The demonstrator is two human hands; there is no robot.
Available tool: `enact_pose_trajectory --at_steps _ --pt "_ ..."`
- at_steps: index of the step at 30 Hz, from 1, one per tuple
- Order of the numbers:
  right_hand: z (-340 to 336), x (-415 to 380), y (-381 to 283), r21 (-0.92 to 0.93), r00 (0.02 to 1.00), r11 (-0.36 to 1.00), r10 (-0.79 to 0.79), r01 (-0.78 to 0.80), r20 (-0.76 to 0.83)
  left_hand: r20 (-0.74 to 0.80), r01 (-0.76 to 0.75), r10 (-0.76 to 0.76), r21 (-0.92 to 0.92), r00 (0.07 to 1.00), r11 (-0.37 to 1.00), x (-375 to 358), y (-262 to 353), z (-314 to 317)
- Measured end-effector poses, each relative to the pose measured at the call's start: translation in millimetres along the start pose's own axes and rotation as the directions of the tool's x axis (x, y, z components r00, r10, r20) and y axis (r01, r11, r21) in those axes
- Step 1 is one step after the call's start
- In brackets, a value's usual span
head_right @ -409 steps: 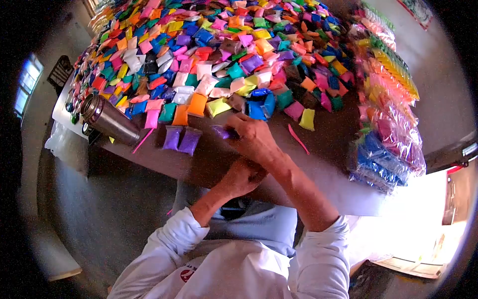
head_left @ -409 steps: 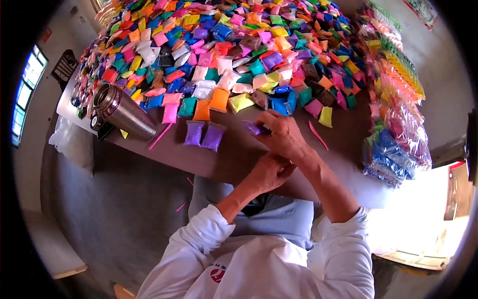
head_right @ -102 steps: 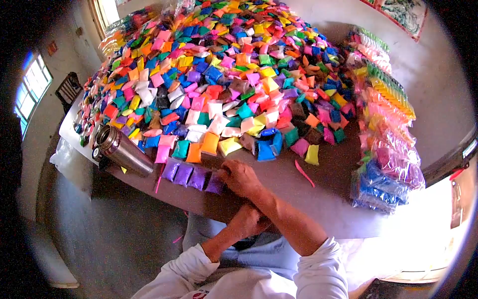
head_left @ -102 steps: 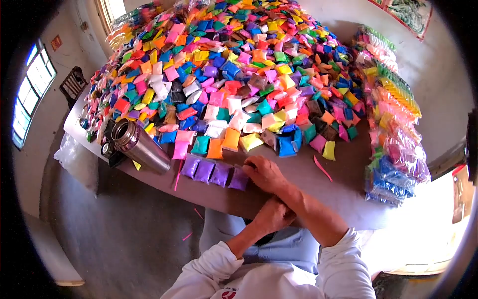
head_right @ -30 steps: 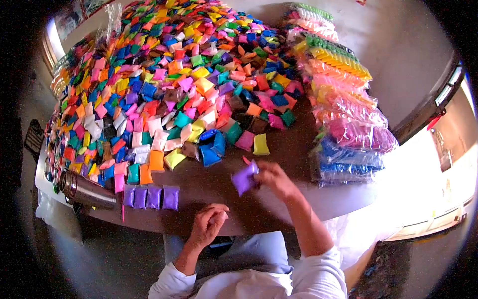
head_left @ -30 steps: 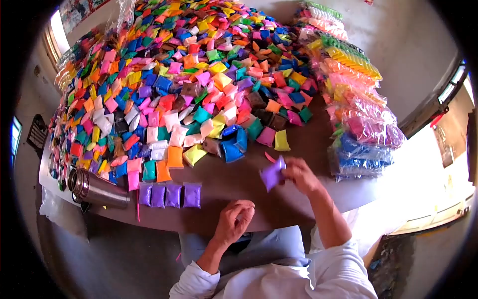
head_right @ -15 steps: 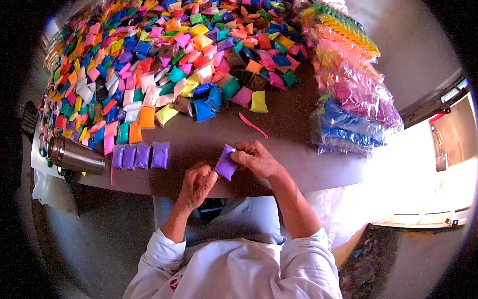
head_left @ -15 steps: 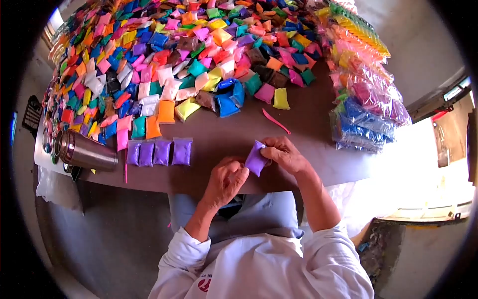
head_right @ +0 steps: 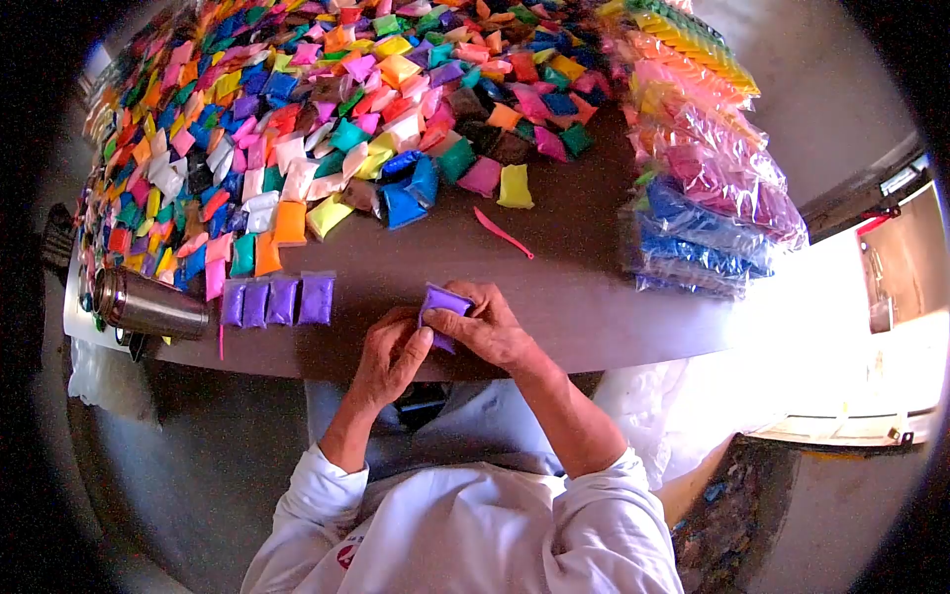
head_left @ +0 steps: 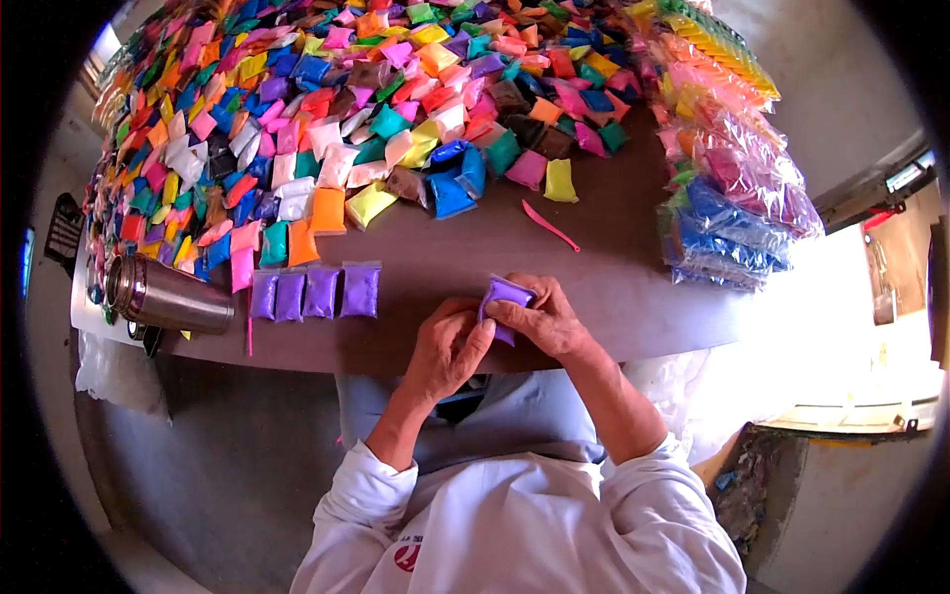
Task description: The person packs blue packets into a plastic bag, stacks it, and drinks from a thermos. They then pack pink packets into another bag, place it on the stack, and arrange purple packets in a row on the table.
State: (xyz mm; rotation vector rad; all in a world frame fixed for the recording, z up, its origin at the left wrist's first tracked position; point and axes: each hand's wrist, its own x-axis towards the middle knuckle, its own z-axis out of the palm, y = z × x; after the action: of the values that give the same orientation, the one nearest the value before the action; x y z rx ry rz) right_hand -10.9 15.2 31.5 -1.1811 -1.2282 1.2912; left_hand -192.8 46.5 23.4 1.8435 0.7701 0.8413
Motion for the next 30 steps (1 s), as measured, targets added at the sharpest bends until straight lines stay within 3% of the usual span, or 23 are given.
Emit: enact_pose_trajectory --at_steps 4,6,7,8,9,10,12,15,19,21,22,24,28,30 --pt "6 4 -6 0.177 0.996 0.98 0.088 -0.092 0.027 -0.037 0.023 -0.025 -0.046 0.999 0.999 1 -2 1" --pt "18 5 -3 0.49 0.966 0.865 0.207 -0.107 -0.155 -0.06 0.052 -0.055 -0.059 0.997 0.997 1 -3 4" --pt "19 3 -4 0.489 0.967 0.865 0.207 -0.109 -0.151 -0.086 0.007 -0.01 -0.033 0.996 0.999 1 -3 6" --pt "18 -1 -7 0.377 0.973 0.919 0.18 -0.115 -0.143 -0.109 -0.037 0.036 -0.007 0.993 0.999 1 -3 8" --pt "18 -5 -9 0.258 0.979 0.959 0.154 -0.116 -0.132 -0.11 -0.036 0.034 -0.008 0.993 0.999 0 -4 9" --pt "18 -8 -8 0.258 0.979 0.959 0.155 -0.117 -0.132 -0.11 -0.021 0.021 -0.001 0.994 1.0 0 -4 9" --pt "17 -13 -7 -0.007 0.982 0.992 0.127 -0.129 -0.139 -0.109 -0.008 0.008 0.005 0.994 1.0 0 -4 10" --pt "14 -11 -2 0.09 0.985 0.988 0.137 -0.128 -0.1 -0.09 -0.015 0.015 0.009 0.996 1.0 1 -2 8" --pt "8 -11 1 0.057 0.991 0.992 0.115 -0.111 -0.072 -0.06 -0.07 0.074 0.067 0.995 0.995 1 -1 6" --pt "1 -9 2 -0.036 0.967 0.967 0.254 -0.253 0.012 -0.074 -0.093 0.098 0.074 0.992 0.993 1 0 6" --pt "4 -9 1 -0.037 0.968 0.967 0.252 -0.251 0.015 -0.077 -0.033 0.035 0.03 0.996 0.999 1 2 4" --pt "11 -9 -4 -0.014 0.997 0.998 0.058 -0.058 -0.053 -0.083 0.028 -0.029 -0.011 0.996 1.0 1 2 5" --pt "10 -5 -2 -0.078 0.991 0.993 0.083 -0.091 -0.102 -0.096 -0.053 0.061 0.087 0.994 0.995 0 -8 11" --pt "9 -1 3 0.016 0.992 0.999 0.04 -0.038 -0.117 -0.065 -0.079 0.088 0.123 0.994 0.989 1 -8 10"
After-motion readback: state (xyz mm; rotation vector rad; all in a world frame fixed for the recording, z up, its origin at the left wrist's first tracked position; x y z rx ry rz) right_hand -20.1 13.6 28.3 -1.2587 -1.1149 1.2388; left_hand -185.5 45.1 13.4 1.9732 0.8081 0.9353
